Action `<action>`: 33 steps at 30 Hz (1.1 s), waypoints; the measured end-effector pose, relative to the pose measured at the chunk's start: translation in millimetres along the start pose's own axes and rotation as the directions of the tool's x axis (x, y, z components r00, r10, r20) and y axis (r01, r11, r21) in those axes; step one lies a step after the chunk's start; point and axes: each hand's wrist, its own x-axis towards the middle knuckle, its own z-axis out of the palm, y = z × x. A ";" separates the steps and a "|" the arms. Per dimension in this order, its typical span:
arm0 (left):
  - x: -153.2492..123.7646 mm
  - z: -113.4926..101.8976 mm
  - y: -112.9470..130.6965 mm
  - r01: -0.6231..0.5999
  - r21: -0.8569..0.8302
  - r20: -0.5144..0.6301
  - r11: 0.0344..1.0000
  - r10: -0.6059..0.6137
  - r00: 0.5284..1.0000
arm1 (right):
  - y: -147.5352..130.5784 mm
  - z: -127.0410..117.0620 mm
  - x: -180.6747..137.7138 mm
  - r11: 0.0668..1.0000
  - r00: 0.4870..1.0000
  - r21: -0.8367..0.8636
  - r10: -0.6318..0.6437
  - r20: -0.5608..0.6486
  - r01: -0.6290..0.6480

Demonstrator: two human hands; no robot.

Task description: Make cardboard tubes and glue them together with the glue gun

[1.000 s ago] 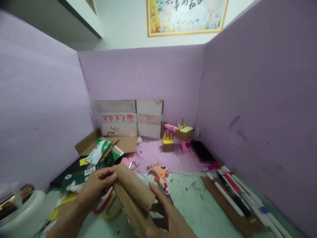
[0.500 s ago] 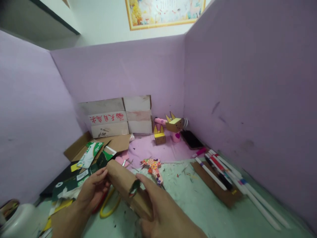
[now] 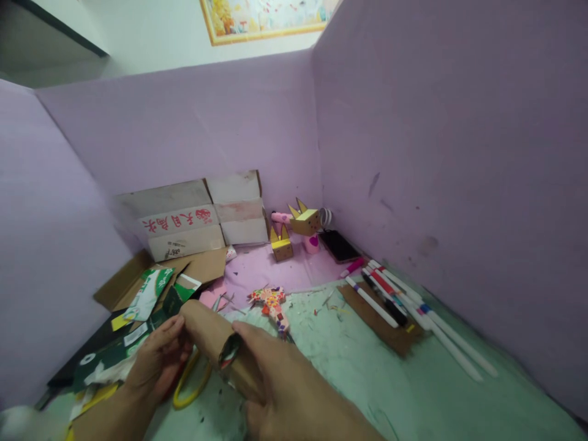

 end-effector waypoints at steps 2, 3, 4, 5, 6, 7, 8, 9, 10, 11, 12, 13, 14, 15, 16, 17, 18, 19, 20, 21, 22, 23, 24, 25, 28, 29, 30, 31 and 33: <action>1.2 -1.0 -1.4 0.012 -0.004 -0.005 1.000 -0.012 1.000 | -1.7 -1.8 2.4 1.000 1.000 0.003 -0.015 0.000 0.015; 1.9 -1.5 -1.9 0.015 -0.008 -0.011 1.000 -0.015 1.000 | -2.7 -3.0 4.2 1.000 1.000 -0.004 -0.018 -0.003 0.018; 2.6 -2.0 -2.1 0.015 -0.012 -0.016 1.000 -0.015 1.000 | -3.6 -4.1 6.3 1.000 1.000 -0.021 -0.019 -0.007 0.019; 3.2 -2.5 -2.0 0.011 -0.016 -0.021 1.000 -0.012 1.000 | -4.3 -5.1 8.4 0.999 1.000 -0.043 -0.015 -0.011 0.015; 3.6 -2.9 -1.7 0.004 -0.022 -0.027 1.000 -0.005 1.000 | -4.7 -5.8 10.3 0.998 1.000 -0.063 -0.010 -0.016 0.009; 3.7 -3.3 -1.3 -0.005 -0.028 -0.031 1.000 0.004 0.999 | -4.8 -6.2 11.9 0.997 1.000 -0.075 -0.006 -0.022 0.005; 3.8 -3.6 -0.8 -0.013 -0.031 -0.037 0.999 0.012 0.999 | -4.3 -6.2 13.0 0.997 1.000 -0.075 -0.008 -0.024 0.006; 3.6 -3.8 -0.5 -0.020 -0.031 -0.042 0.999 0.019 0.999 | -3.2 -6.0 13.6 0.998 1.000 -0.065 -0.013 -0.024 0.011; 3.4 -4.0 -0.5 -0.025 -0.028 -0.047 0.999 0.023 0.999 | -1.6 -5.7 13.6 0.999 1.000 -0.049 -0.018 -0.023 0.017; 3.1 -4.0 -0.7 -0.028 -0.025 -0.051 0.999 0.026 0.998 | 0.5 -5.4 13.2 0.999 1.000 -0.035 -0.020 -0.024 0.019; 2.9 -3.9 -1.2 -0.029 -0.021 -0.053 0.999 0.028 0.998 | 3.0 -5.3 12.6 1.000 1.000 -0.025 -0.016 -0.023 0.015; 2.8 -3.7 -1.8 -0.029 -0.016 -0.054 0.999 0.029 0.998 | 5.9 -5.3 11.9 1.000 1.000 -0.020 -0.011 -0.021 0.010; 2.7 -3.3 -2.4 -0.030 -0.012 -0.053 0.999 0.030 0.998 | 8.9 -5.6 11.2 1.000 1.000 -0.016 -0.005 -0.017 0.004; 2.7 -2.8 -2.9 -0.032 -0.007 -0.051 0.999 0.032 0.998 | 11.9 -6.0 10.8 1.000 1.000 -0.010 0.002 -0.011 -0.002; 2.7 -2.2 -3.2 -0.034 -0.002 -0.051 0.999 0.034 0.998 | 14.8 -6.4 10.6 1.000 1.000 -0.001 0.007 -0.006 -0.007; 2.7 -1.6 -3.1 -0.037 0.005 -0.052 0.999 0.037 0.998 | 17.5 -6.8 10.7 1.000 1.000 0.011 0.013 -0.001 -0.013; 2.6 -0.9 -2.9 -0.041 0.011 -0.054 0.999 0.041 0.998 | 19.9 -7.1 11.1 1.000 1.000 0.022 0.017 0.004 -0.017; 2.3 -0.3 -2.5 -0.045 0.016 -0.056 0.999 0.046 0.997 | 22.0 -7.2 11.6 0.999 1.000 0.032 0.023 0.004 -0.023; 2.0 0.3 -2.0 -0.050 0.019 -0.059 0.999 0.051 0.997 | 23.6 -7.2 12.2 0.999 1.000 0.041 0.027 0.005 -0.028; 1.5 0.8 -1.6 -0.055 0.022 -0.061 0.998 0.056 0.997 | 24.8 -7.2 12.9 0.998 1.000 0.049 0.030 0.007 -0.030; 1.1 1.2 -1.3 -0.059 0.024 -0.064 0.998 0.060 0.996 | 25.6 -7.3 13.5 0.998 0.999 0.055 0.031 0.010 -0.031; 0.7 1.6 -1.2 -0.063 0.026 -0.067 0.998 0.065 0.996 | 26.0 -7.5 14.1 0.998 0.999 0.057 0.033 0.014 -0.033; 0.3 1.9 -1.2 -0.068 0.027 -0.071 0.997 0.070 0.995 | 26.1 -7.9 14.7 0.998 0.999 0.057 0.037 0.017 -0.038; 0.2 2.1 -1.4 -0.073 0.028 -0.076 0.997 0.075 0.994 | 25.8 -8.5 15.2 0.997 0.999 0.055 0.045 0.020 -0.046; 0.4 2.4 -2.5 -0.084 0.027 -0.087 0.996 0.086 0.992 | 24.5 -11.2 16.8 0.996 0.997 0.050 0.069 0.034 -0.070; 0.5 2.4 -3.0 -0.085 0.027 -0.089 0.996 0.087 0.992 | 24.2 -12.1 17.1 0.996 0.996 0.053 0.076 0.042 -0.078; 0.6 2.3 -3.5 -0.085 0.026 -0.089 0.996 0.087 0.992 | 24.1 -13.0 17.4 0.995 0.995 0.057 0.083 0.050 -0.086; 0.7 2.3 -3.9 -0.086 0.026 -0.090 0.996 0.088 0.992 | 24.2 -13.8 17.5 0.994 0.994 0.060 0.091 0.056 -0.094; 0.3 2.7 -4.6 -0.090 0.028 -0.095 0.996 0.092 0.991 | 25.2 -15.0 17.6 0.991 0.992 0.069 0.110 0.060 -0.114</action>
